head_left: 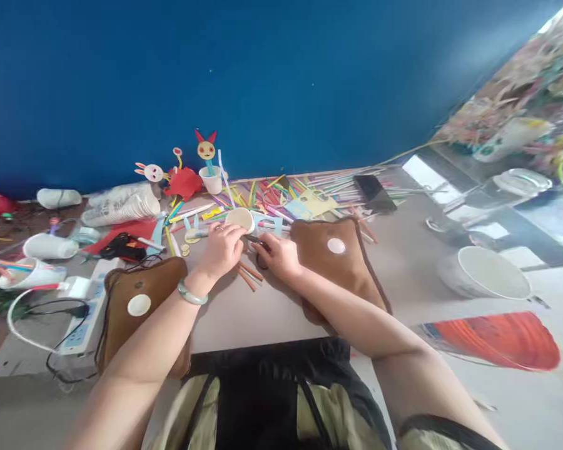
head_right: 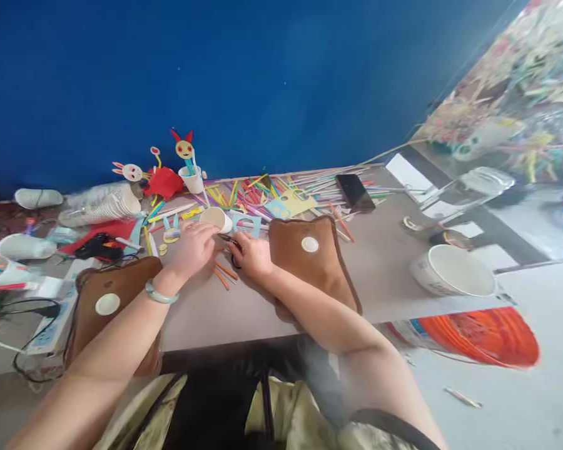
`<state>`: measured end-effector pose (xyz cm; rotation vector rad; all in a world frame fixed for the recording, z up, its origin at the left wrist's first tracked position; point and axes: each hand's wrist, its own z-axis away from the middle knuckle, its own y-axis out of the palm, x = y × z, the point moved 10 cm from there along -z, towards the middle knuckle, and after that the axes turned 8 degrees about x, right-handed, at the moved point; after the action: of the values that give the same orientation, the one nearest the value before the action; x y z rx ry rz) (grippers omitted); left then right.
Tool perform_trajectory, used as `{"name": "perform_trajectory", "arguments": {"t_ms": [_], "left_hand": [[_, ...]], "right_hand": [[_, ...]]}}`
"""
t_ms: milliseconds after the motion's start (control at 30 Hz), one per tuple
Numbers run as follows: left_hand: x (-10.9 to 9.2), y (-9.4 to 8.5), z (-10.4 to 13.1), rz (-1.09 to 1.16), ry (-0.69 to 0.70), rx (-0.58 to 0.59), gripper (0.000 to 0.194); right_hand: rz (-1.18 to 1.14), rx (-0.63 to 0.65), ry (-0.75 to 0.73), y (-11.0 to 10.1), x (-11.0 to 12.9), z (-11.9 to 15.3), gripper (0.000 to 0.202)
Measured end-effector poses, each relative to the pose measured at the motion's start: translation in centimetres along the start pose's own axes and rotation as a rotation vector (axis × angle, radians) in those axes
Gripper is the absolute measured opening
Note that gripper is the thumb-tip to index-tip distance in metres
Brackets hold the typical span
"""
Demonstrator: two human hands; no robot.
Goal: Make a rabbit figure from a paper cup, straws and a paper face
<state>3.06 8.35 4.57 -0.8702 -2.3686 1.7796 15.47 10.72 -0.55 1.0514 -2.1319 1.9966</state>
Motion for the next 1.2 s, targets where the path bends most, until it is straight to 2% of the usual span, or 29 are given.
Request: {"name": "perform_trajectory", "arguments": {"t_ms": [267, 533, 700, 1200], "left_hand": [[0.7, 0.5, 0.2, 0.042, -0.031, -0.032, 0.037], [0.6, -0.9, 0.7, 0.092, 0.015, -0.221, 0.019], [0.7, -1.0, 0.9, 0.107, -0.012, -0.244, 0.017], [0.4, -1.4, 1.2, 0.066, -0.066, -0.321, 0.015]], "right_hand": [[-0.055, -0.065, -0.038, -0.8, 0.3, 0.3, 0.03], [-0.103, -0.103, -0.047, -1.3, 0.4, 0.6, 0.031], [-0.107, -0.109, -0.058, -1.5, 0.5, 0.6, 0.032], [0.097, -0.122, -0.143, -1.5, 1.7, 0.9, 0.038]]}}
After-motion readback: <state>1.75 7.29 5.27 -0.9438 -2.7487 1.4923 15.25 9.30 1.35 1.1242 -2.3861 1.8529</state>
